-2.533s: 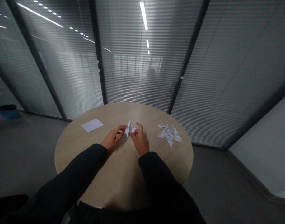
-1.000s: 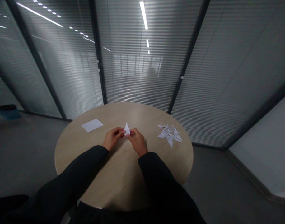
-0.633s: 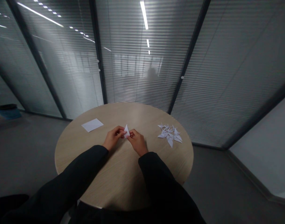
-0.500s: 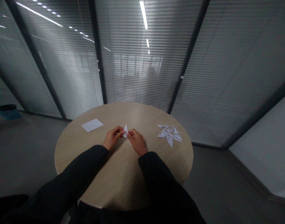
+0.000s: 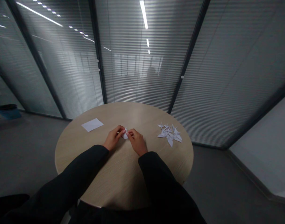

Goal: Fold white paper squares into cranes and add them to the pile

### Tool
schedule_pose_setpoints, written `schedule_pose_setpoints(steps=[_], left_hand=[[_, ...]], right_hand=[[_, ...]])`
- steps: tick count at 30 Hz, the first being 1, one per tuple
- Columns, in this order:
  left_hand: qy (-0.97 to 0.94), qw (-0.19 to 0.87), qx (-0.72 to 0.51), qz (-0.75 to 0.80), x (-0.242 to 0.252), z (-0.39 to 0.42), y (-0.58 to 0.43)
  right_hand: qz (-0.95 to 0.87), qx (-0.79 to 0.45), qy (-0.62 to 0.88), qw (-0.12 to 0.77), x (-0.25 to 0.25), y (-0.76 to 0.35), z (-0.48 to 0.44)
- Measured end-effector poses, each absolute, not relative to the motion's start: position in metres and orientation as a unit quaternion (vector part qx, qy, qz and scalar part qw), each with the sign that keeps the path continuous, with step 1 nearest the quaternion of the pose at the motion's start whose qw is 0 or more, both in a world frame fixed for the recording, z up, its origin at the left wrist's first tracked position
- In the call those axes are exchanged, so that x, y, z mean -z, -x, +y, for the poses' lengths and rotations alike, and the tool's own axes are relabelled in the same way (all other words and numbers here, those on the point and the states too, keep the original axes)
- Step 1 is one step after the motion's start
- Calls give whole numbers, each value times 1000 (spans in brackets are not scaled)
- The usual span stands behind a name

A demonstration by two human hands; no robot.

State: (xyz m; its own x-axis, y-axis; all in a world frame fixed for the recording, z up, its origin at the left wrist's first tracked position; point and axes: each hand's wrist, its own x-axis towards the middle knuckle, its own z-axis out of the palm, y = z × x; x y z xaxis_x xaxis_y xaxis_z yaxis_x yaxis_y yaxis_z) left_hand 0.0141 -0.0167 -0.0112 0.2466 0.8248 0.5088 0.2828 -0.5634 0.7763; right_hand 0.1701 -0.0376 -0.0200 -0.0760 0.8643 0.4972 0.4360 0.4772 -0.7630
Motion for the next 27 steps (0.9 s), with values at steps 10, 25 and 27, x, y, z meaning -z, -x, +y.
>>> schedule_pose_setpoints(steps=[10,25,27], left_hand=[[-748,285,-483,355,9,-17,-14],[-626,517,-510,284,18,-4,-15],[-636,505,-508,288,19,-3,-15]], right_hand=[[-722,-178,466,480,16,-170,-40],[-609,-351,427,569,19,-172,-30],[-607,-345,435,569,19,-172,-31]])
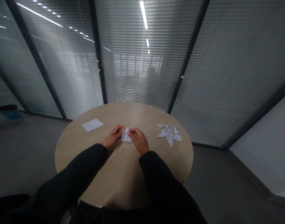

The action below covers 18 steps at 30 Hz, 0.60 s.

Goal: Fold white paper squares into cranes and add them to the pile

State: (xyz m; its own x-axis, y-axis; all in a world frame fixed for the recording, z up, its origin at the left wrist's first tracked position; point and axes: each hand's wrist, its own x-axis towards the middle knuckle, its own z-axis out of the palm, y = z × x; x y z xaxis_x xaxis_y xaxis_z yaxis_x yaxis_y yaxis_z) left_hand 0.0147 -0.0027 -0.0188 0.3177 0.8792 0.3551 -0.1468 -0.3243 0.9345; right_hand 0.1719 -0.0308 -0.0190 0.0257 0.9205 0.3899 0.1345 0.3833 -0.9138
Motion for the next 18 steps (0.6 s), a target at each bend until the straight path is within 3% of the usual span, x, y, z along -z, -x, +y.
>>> schedule_pose_setpoints(steps=[7,18], left_hand=[[-719,346,-491,349,17,-11,-14],[-752,305,-471,347,19,-10,-11]], right_hand=[[-602,-293,479,568,19,-172,-32],[-609,-270,477,573,17,-170,-34]])
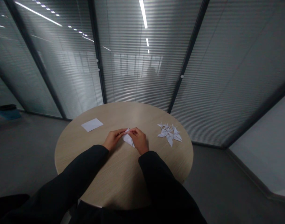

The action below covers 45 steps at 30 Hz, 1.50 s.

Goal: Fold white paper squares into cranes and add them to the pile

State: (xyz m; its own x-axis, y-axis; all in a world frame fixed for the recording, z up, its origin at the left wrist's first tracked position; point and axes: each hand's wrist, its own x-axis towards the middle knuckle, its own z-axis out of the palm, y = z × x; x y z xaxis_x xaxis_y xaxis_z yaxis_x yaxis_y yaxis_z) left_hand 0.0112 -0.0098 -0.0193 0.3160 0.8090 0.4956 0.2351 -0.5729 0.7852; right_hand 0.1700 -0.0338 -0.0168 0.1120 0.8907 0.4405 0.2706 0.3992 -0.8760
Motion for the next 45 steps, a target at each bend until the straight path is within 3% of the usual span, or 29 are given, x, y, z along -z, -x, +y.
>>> schedule_pose_setpoints(steps=[13,22,26,31,45], left_hand=[[-793,274,-421,344,12,-21,-8],[-776,282,-425,371,10,-18,-10],[-734,340,-452,376,15,-10,-11],[-634,494,-492,335,21,-2,-12],[-543,649,-454,280,18,-11,-16]], right_hand=[[-673,-210,447,551,17,-174,-33],[-629,-266,467,562,21,-179,-29],[-588,-354,444,576,20,-179,-29],[-554,-448,393,581,14,-175,-34],[-567,-385,427,590,20,-176,-27]])
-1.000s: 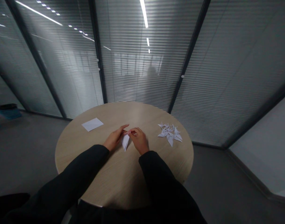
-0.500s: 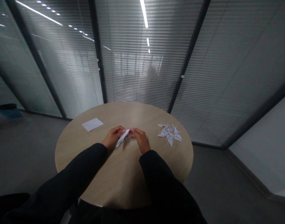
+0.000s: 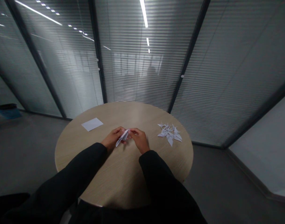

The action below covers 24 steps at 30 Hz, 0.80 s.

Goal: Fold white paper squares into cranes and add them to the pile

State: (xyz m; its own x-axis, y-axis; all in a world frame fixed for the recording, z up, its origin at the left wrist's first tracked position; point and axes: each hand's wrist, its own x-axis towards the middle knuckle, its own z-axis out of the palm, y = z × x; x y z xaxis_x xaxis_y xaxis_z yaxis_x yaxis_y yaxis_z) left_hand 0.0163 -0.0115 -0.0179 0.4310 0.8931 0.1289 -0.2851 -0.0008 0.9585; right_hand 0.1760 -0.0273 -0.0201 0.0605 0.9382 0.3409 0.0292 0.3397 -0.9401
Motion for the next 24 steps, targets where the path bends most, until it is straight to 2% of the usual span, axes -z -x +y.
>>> schedule_pose_setpoints(steps=[10,24], left_hand=[[-489,712,-454,216,6,-22,-15],[-520,708,-434,200,9,-18,-13]], right_hand=[[-474,-423,402,659,22,-180,-25],[-451,-456,382,665,18,-179,-28]])
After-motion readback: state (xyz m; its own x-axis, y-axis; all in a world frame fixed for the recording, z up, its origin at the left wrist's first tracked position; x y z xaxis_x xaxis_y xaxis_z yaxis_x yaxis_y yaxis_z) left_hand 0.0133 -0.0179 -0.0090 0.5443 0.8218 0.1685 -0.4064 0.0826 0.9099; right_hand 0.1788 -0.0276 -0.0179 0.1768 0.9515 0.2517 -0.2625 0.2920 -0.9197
